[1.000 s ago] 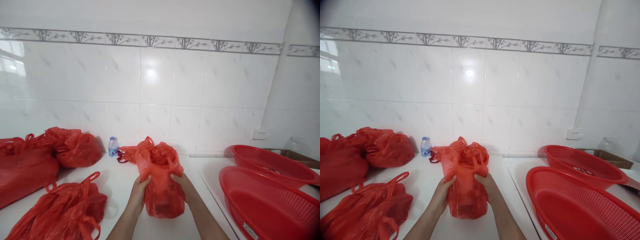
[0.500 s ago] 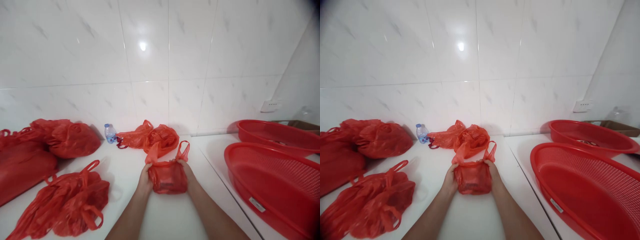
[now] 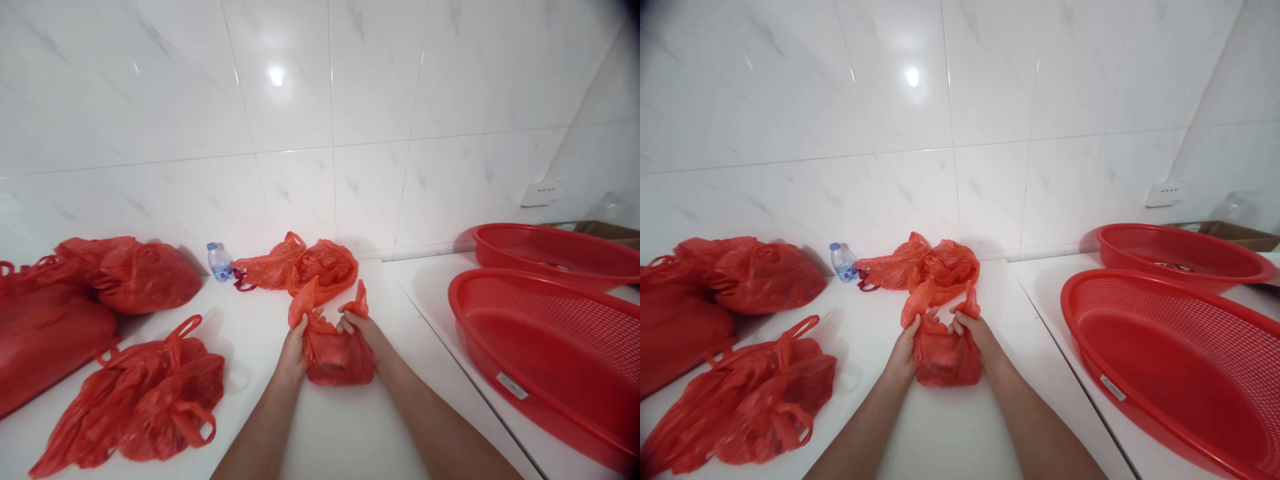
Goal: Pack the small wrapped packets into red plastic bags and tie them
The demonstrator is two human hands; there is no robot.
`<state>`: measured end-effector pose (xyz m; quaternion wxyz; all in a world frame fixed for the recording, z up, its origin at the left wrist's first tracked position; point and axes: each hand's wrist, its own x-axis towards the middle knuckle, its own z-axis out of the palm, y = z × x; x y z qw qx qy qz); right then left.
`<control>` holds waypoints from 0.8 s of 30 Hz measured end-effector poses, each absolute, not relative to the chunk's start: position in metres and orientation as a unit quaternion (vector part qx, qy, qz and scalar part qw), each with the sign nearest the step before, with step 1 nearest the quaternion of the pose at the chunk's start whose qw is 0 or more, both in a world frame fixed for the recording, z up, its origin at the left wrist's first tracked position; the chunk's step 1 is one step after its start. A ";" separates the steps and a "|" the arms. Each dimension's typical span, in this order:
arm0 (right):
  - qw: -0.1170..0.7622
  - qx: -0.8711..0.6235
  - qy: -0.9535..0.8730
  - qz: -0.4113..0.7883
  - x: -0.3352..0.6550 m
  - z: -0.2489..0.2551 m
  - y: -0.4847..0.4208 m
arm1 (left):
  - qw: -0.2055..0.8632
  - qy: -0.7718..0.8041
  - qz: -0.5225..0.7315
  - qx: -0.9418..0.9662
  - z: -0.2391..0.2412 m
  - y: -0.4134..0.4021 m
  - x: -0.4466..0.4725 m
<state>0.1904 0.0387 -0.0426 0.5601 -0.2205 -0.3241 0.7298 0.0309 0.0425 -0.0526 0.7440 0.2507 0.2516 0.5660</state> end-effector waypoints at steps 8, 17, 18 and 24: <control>0.487 -0.303 -0.505 0.644 0.176 -0.049 0.038 | 0.746 0.234 0.538 0.315 -0.048 0.034 0.034; 0.477 -0.268 -0.549 0.632 0.176 -0.043 0.031 | 0.730 0.235 0.494 0.411 -0.043 0.029 0.035; 0.480 -0.265 -0.552 0.628 0.176 -0.043 0.031 | 0.721 0.239 0.491 0.428 -0.042 0.028 0.037; 0.524 -0.329 -0.481 0.621 0.178 -0.052 0.041 | 0.673 0.248 0.496 0.489 -0.042 0.025 0.041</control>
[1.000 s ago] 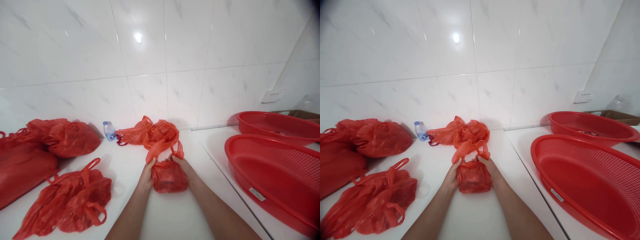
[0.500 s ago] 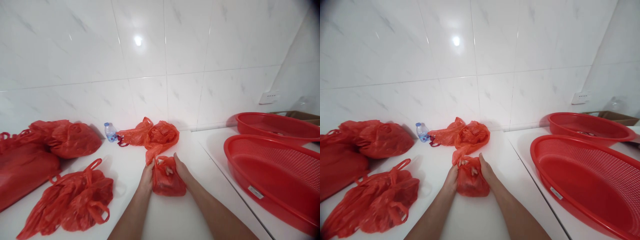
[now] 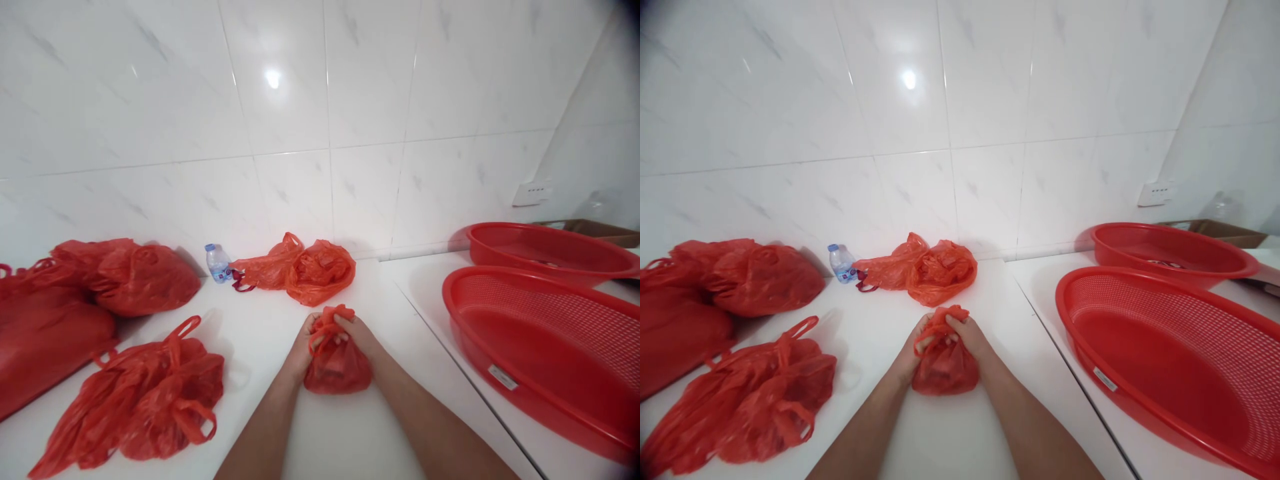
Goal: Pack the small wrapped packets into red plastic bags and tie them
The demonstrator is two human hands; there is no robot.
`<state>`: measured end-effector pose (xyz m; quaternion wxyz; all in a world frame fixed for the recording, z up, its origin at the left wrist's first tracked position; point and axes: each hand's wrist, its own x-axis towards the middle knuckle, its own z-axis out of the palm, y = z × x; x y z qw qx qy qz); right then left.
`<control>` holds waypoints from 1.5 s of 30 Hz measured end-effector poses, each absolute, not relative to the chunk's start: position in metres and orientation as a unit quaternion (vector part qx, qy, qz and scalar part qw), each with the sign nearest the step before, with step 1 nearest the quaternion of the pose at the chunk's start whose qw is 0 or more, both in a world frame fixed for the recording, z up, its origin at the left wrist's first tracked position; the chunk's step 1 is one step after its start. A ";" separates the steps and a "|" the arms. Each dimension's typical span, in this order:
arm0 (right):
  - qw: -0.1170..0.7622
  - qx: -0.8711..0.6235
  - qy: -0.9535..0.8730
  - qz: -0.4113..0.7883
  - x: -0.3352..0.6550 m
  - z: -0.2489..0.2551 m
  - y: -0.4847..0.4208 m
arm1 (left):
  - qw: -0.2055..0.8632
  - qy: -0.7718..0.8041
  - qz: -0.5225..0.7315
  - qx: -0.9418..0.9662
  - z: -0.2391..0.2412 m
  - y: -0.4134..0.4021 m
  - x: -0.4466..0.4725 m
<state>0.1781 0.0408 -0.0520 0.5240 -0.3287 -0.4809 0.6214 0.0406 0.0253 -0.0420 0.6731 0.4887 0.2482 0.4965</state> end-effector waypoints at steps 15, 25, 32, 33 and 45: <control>0.559 -0.241 -0.422 0.672 0.173 -0.041 0.029 | 0.617 0.383 0.553 0.409 -0.046 0.022 0.044; 0.503 -0.258 -0.504 0.653 0.182 -0.039 0.025 | 0.659 0.366 0.566 0.335 -0.045 0.026 0.042; 0.512 -0.425 -0.575 0.476 0.179 -0.051 0.032 | 0.648 0.330 0.587 0.357 -0.046 0.025 0.043; 0.512 -0.455 -0.578 0.444 0.179 -0.052 0.033 | 0.644 0.319 0.586 0.375 -0.046 0.025 0.043; 0.565 -0.392 -0.516 0.511 0.187 -0.055 0.039 | 0.532 0.356 0.562 0.524 -0.038 0.014 0.047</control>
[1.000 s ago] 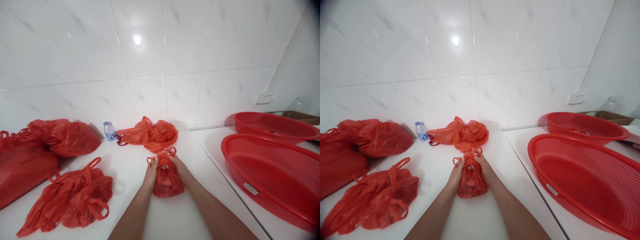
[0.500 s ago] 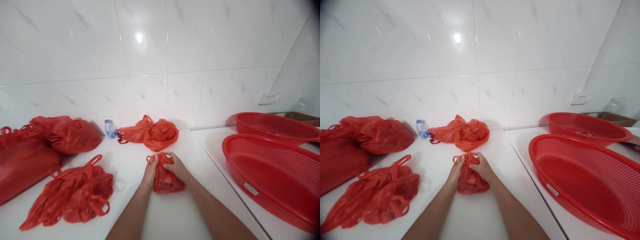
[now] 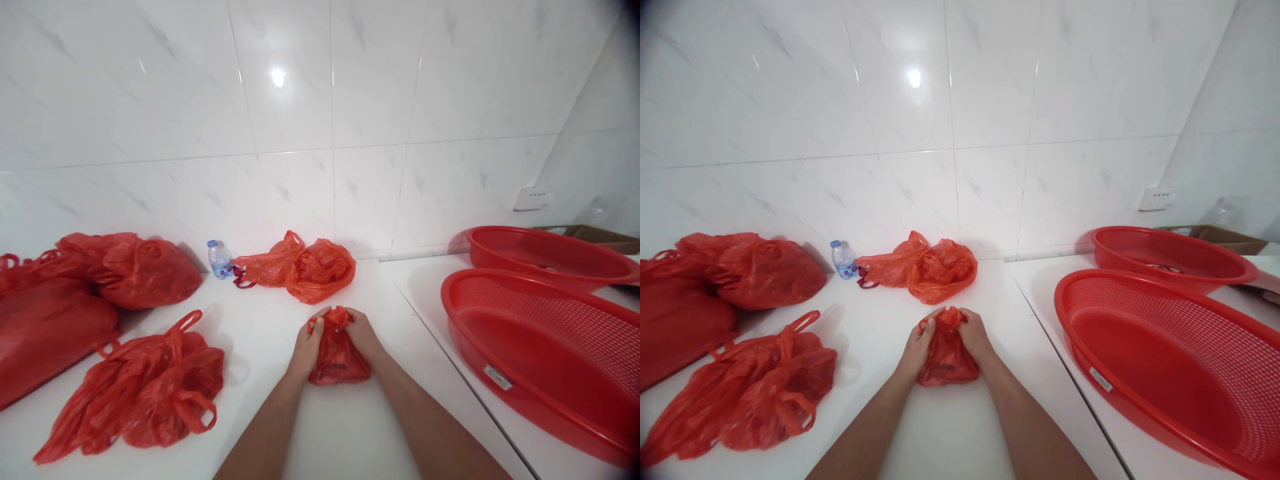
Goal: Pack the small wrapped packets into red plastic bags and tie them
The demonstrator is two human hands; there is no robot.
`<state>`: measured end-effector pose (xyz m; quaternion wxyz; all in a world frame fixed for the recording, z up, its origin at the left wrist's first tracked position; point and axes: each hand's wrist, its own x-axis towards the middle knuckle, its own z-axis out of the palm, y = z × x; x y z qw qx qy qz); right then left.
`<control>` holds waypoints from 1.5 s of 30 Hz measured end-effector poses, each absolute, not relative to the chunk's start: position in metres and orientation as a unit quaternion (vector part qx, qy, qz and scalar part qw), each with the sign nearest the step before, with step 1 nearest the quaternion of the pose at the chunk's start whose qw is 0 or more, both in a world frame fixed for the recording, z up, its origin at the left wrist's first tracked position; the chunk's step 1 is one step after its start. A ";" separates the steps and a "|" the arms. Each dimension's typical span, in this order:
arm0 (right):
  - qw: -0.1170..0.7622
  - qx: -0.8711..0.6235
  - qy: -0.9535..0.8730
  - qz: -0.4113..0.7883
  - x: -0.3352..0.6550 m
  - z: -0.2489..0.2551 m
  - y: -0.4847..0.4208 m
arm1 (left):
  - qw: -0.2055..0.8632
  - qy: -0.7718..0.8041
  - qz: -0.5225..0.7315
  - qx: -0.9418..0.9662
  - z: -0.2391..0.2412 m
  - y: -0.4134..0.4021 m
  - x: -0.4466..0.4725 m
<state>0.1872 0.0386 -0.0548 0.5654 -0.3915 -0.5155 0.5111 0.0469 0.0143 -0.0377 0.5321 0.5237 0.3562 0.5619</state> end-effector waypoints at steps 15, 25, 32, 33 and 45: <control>0.630 -0.384 -0.433 0.517 0.220 -0.060 0.059 | 0.219 0.318 0.529 0.756 -0.037 -0.028 0.032; 0.622 -0.464 -0.504 0.379 0.213 -0.065 0.064 | 0.242 0.291 0.497 0.781 -0.037 -0.059 0.034; 0.581 -0.462 -0.549 0.384 0.212 -0.058 0.052 | 0.176 0.325 0.481 0.795 -0.037 -0.059 0.041; 0.571 -0.469 -0.556 0.381 0.212 -0.058 0.051 | 0.163 0.334 0.469 0.801 -0.037 -0.058 0.043; 0.459 -0.542 -0.604 0.362 0.220 -0.065 0.052 | 0.023 0.459 0.293 0.838 -0.056 -0.040 0.048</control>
